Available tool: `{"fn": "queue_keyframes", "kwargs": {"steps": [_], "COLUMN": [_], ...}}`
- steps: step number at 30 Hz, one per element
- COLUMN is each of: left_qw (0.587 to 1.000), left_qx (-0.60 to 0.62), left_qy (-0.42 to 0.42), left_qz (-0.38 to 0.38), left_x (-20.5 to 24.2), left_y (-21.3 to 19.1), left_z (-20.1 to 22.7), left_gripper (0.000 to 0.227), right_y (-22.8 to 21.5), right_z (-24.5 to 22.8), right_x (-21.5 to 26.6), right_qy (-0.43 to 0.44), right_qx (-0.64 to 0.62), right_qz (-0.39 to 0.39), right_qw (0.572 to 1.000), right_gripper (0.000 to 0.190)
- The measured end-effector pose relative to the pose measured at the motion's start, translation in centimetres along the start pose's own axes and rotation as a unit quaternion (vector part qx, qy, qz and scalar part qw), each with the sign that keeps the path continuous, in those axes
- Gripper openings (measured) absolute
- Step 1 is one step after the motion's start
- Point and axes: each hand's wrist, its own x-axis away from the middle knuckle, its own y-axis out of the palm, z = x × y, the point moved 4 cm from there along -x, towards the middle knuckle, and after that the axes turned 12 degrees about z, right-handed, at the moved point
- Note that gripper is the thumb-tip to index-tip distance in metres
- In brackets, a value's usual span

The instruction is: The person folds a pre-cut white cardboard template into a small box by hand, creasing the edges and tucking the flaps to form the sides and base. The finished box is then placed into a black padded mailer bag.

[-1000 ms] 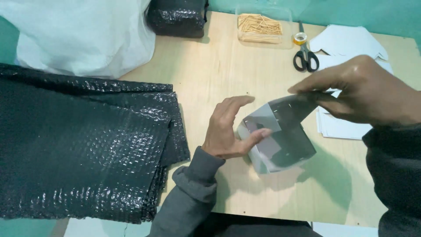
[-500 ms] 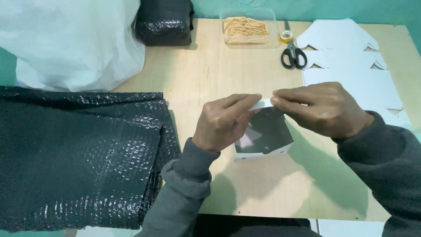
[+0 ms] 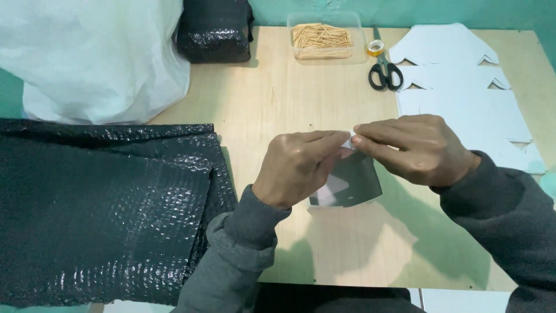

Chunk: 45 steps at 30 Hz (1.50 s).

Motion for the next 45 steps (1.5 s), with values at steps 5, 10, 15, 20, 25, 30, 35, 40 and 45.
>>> {"fn": "queue_keyframes", "kwargs": {"steps": [5,10,15,20,25,30,35,40,45], "left_qw": [0.999,0.999,0.997,0.996,0.992,0.991,0.991,0.983,0.981], "left_qx": [-0.028,-0.030,-0.008,-0.024,-0.050,-0.050,-0.070,-0.118,-0.119], "left_qy": [0.012,0.038,0.077,0.080,0.110,0.108,0.093,0.119,0.139], "left_qz": [0.012,0.007,0.003,-0.014,-0.022,-0.055,-0.062,-0.075,-0.068], "left_x": [1.0,0.8,1.7,0.8,0.4,0.7,1.4,1.4,2.2], "left_y": [0.6,0.9,0.8,-0.3,-1.0,-1.3,-1.2,-1.0,-0.8], "left_z": [-1.5,-1.0,-2.6,-1.4,-1.0,-1.4,-2.2,-2.1,-2.4], "left_gripper": [0.026,0.026,0.037,0.017,0.011,0.022,0.038,0.047,0.037], "right_y": [-0.3,0.2,0.2,-1.1,-1.9,-1.6,-1.0,-0.7,-1.2], "right_z": [0.0,0.7,1.5,1.8,1.8,2.1,1.5,0.9,1.8], "right_x": [-1.8,-1.1,0.4,1.0,1.1,2.4,2.3,3.3,4.6], "right_qy": [0.077,0.155,0.107,0.130,0.125,0.150,0.188,0.263,0.268], "right_qx": [-0.030,-0.039,-0.006,-0.022,-0.026,-0.053,0.004,0.021,-0.052], "right_qz": [-0.015,-0.044,-0.095,-0.072,-0.049,-0.093,-0.070,0.009,0.085], "right_qw": [0.996,0.986,0.990,0.989,0.991,0.983,0.980,0.964,0.958], "right_gripper": [0.028,0.026,0.018,0.013,0.014,0.019,0.050,0.052,0.028]}}
